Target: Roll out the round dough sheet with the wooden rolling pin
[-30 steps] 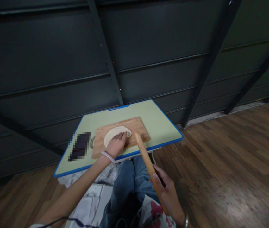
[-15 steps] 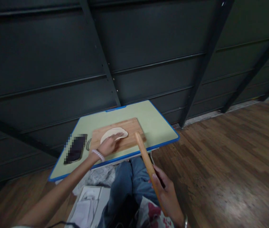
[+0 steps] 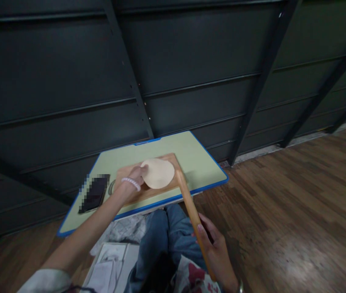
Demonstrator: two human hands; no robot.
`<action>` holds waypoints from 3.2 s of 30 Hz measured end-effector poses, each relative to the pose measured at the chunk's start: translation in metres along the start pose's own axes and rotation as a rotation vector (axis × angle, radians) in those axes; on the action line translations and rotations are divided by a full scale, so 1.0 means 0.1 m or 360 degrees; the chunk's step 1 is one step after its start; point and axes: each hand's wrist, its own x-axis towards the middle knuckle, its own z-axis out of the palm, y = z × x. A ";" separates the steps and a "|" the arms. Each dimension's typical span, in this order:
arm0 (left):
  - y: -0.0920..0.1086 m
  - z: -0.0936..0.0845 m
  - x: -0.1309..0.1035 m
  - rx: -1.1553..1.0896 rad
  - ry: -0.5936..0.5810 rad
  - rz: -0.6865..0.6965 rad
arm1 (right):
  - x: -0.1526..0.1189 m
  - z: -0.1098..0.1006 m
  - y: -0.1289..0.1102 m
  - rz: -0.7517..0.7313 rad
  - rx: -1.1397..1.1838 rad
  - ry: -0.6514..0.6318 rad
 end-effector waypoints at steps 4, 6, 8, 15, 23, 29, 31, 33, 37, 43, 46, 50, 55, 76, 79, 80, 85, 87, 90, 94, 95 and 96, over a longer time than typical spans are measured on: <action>-0.12 -0.28 -0.03 0.0092 0.0155 -0.0075 | 0.02 -0.03 -0.02 -0.0008 0.0009 -0.0010; -0.07 -0.40 -0.05 0.0104 0.0198 -0.0074 | 0.03 -0.03 -0.04 0.0008 -0.0019 -0.0019; 0.01 -0.50 -0.08 0.0104 0.0196 -0.0067 | 0.05 -0.02 -0.06 0.0022 -0.0040 -0.0033; 0.25 -0.85 -0.29 0.0238 0.0311 0.0026 | 0.42 0.00 -0.21 -0.0354 -0.0363 -0.0271; 0.37 -0.89 -0.59 0.1450 0.0563 0.1041 | 0.90 0.47 -0.76 -0.1303 -0.1689 -0.0645; 0.21 -0.70 -0.70 0.2362 0.0008 0.1290 | 1.21 0.92 -0.84 -0.1569 -0.1864 -0.0841; 0.13 -0.66 -0.69 0.2567 -0.0069 0.1162 | 1.32 0.97 -0.82 -0.1579 -0.1838 -0.0893; 0.04 -0.62 -0.70 0.2719 -0.0061 0.1047 | 1.40 0.99 -0.79 -0.1606 -0.1818 -0.0919; -0.09 -0.58 -0.75 0.2899 0.0091 0.0967 | 1.48 1.00 -0.72 -0.1669 -0.1806 -0.0892; -0.04 -0.51 -0.73 0.2974 0.0200 0.0909 | 1.62 1.12 -0.65 -0.1680 -0.1771 -0.0776; 0.04 -0.48 -0.56 0.2955 0.0266 0.0847 | 1.83 1.25 -0.68 -0.1710 -0.1809 -0.0738; 0.13 -0.46 -0.19 0.2862 0.0320 0.0646 | 2.24 1.48 -0.73 -0.1624 -0.1934 -0.0694; 0.27 -0.49 0.32 0.2773 0.0334 0.0479 | 2.76 1.78 -0.81 -0.1364 -0.2003 -0.0803; 0.25 -0.48 0.16 0.2859 0.0118 0.0781 | 2.43 1.57 -0.71 -0.1372 -0.2105 -0.0532; 0.20 -0.48 -0.01 0.2855 0.0074 0.0859 | 2.08 1.43 -0.65 -0.1450 -0.2000 -0.0475; 0.19 -0.49 -0.05 0.2842 0.0072 0.0889 | 1.96 1.39 -0.64 -0.1474 -0.1981 -0.0465; 0.09 -0.60 -0.28 0.2773 0.0010 0.1089 | 1.33 1.29 -0.54 -0.1477 -0.1917 -0.0321; 0.06 -0.66 -0.39 0.2762 -0.0036 0.1085 | 1.08 1.27 -0.50 -0.1470 -0.1898 -0.0301; 0.01 -0.71 -0.55 0.2767 -0.0058 0.1030 | 0.79 1.25 -0.45 -0.1478 -0.1936 -0.0295; -0.05 -0.70 -0.67 0.2791 0.0088 0.0849 | 0.61 1.25 -0.44 -0.1453 -0.2014 -0.0309; -0.05 -0.67 -0.67 0.2796 0.0129 0.0795 | 0.60 1.26 -0.44 -0.1437 -0.2023 -0.0311; -0.05 -0.64 -0.66 0.2801 0.0151 0.0753 | 0.59 1.26 -0.44 -0.1422 -0.2027 -0.0306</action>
